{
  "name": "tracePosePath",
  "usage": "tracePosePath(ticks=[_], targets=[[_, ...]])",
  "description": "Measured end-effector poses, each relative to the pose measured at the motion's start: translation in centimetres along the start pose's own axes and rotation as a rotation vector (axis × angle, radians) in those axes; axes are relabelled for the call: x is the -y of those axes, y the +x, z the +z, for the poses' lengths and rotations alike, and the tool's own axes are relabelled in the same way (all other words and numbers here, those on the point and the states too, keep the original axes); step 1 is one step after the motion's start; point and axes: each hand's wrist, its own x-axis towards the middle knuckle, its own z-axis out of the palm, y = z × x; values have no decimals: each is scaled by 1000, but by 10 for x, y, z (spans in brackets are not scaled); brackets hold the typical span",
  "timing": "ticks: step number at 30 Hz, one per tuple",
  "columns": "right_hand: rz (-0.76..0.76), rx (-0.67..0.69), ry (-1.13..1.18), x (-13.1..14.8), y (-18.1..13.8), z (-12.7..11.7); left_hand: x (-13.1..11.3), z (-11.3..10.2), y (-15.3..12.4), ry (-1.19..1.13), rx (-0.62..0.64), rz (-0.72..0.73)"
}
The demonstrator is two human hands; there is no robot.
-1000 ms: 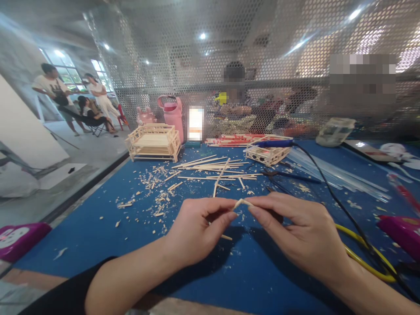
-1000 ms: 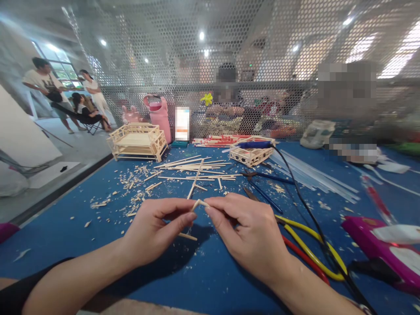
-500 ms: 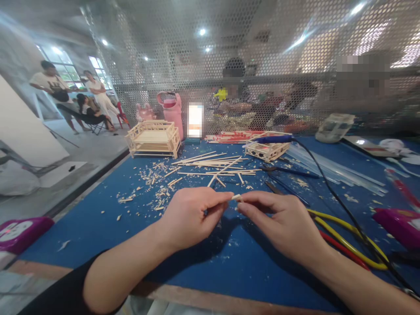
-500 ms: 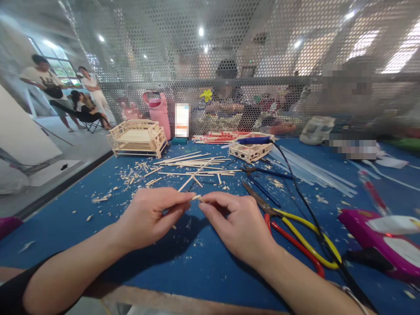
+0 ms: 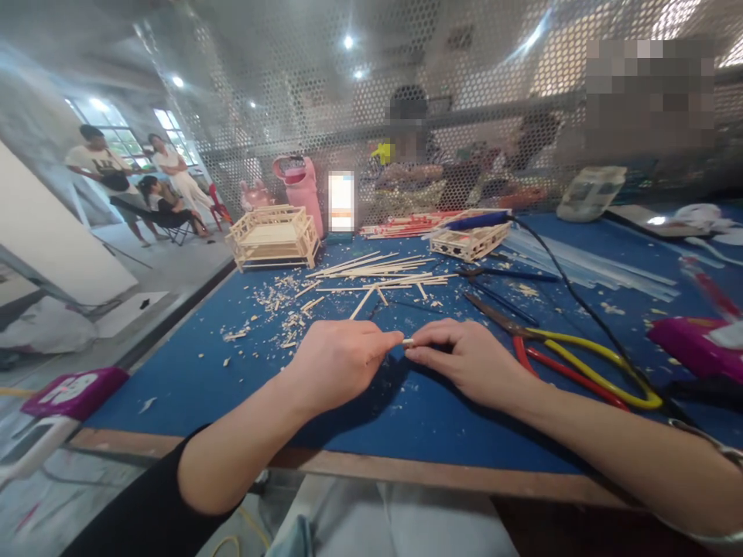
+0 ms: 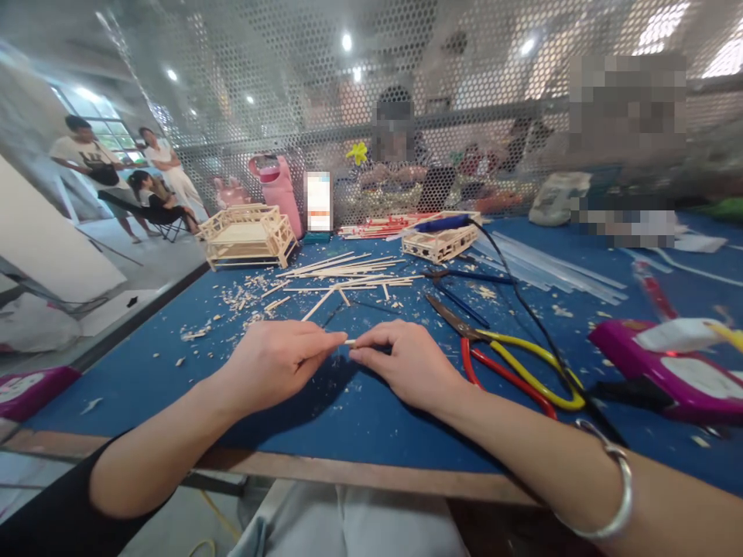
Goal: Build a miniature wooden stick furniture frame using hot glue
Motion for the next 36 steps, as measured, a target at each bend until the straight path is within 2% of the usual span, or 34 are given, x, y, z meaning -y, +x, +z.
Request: tracePosePath(ticks=[5, 9, 16, 22, 31, 36], targets=[[-66, -60, -72, -5, -7, 0, -7, 6, 2, -94, 22, -1], [-26, -66, -68, -2, -12, -3, -9, 11, 4, -154, 7, -3], [50, -28, -74, 2, -19, -7, -15, 13, 6, -99, -51, -71], [65, -82, -89, -1, -20, -9, -17, 15, 9, -51, 26, -123], [159, -31, -28, 3, -21, -12, -16, 16, 9, -131, 41, -149], [131, -38, -53, 2, -21, -12, -17, 17, 10, -139, 39, -125]])
